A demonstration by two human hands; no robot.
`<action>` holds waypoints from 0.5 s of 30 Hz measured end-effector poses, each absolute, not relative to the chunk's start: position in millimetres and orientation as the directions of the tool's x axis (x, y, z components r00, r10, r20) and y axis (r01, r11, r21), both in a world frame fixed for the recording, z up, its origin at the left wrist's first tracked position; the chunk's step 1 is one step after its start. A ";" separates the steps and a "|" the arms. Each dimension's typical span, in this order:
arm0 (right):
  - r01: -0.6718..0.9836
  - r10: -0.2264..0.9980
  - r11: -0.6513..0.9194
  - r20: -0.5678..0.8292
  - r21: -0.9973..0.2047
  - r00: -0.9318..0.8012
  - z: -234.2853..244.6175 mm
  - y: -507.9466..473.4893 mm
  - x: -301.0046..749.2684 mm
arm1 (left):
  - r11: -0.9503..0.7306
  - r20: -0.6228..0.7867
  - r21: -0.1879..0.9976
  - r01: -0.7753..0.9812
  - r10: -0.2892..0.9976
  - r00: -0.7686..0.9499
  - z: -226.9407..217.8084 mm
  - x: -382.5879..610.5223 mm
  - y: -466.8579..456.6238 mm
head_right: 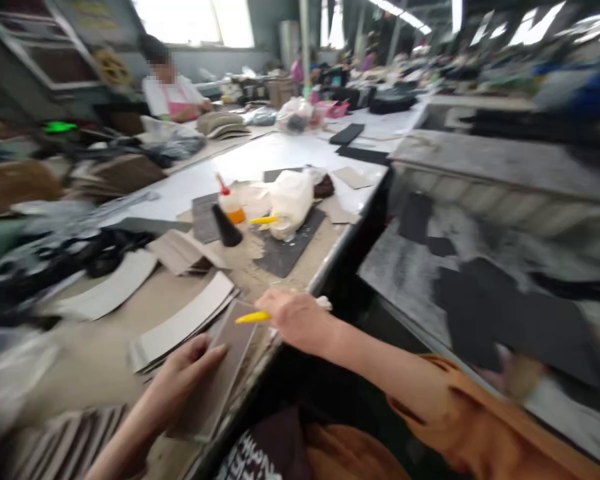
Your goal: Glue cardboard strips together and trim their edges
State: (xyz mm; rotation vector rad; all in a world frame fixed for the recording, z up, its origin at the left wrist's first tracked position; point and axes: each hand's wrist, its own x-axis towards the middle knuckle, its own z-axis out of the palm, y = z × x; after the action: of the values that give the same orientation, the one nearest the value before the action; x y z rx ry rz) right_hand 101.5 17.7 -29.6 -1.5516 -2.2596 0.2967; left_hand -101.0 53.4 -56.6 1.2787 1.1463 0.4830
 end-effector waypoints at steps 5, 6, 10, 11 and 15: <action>0.633 0.985 0.165 0.094 -0.756 -0.145 -39.8 35.0 102.6 | 0.450 -0.434 0.891 0.057 0.808 0.399 -57.4 -128.0 39.3; 0.583 0.992 0.090 0.019 -0.808 -0.127 -39.6 34.9 97.5 | 0.452 -0.429 0.891 0.038 0.812 0.396 -59.0 -126.5 37.1; 0.339 0.965 -0.200 -0.245 -0.919 -0.095 -39.5 38.0 74.7 | 0.485 -0.441 0.875 -0.005 0.799 0.409 -63.4 -122.3 27.9; 0.284 0.955 -0.244 -0.281 -0.927 -0.095 -40.4 40.3 70.2 | 0.496 -0.446 0.868 -0.015 0.794 0.412 -63.4 -122.1 26.3; 0.147 0.938 -0.314 -0.330 -0.938 -0.102 -45.2 49.4 58.7 | 0.532 -0.460 0.843 -0.076 0.788 0.408 -62.3 -121.0 24.0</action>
State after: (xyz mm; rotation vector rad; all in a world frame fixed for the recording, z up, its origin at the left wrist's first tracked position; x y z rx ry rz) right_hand 58.7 49.4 -45.2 -1.4895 -1.2275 1.4855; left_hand -121.0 24.0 -62.3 0.8479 1.0073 0.6353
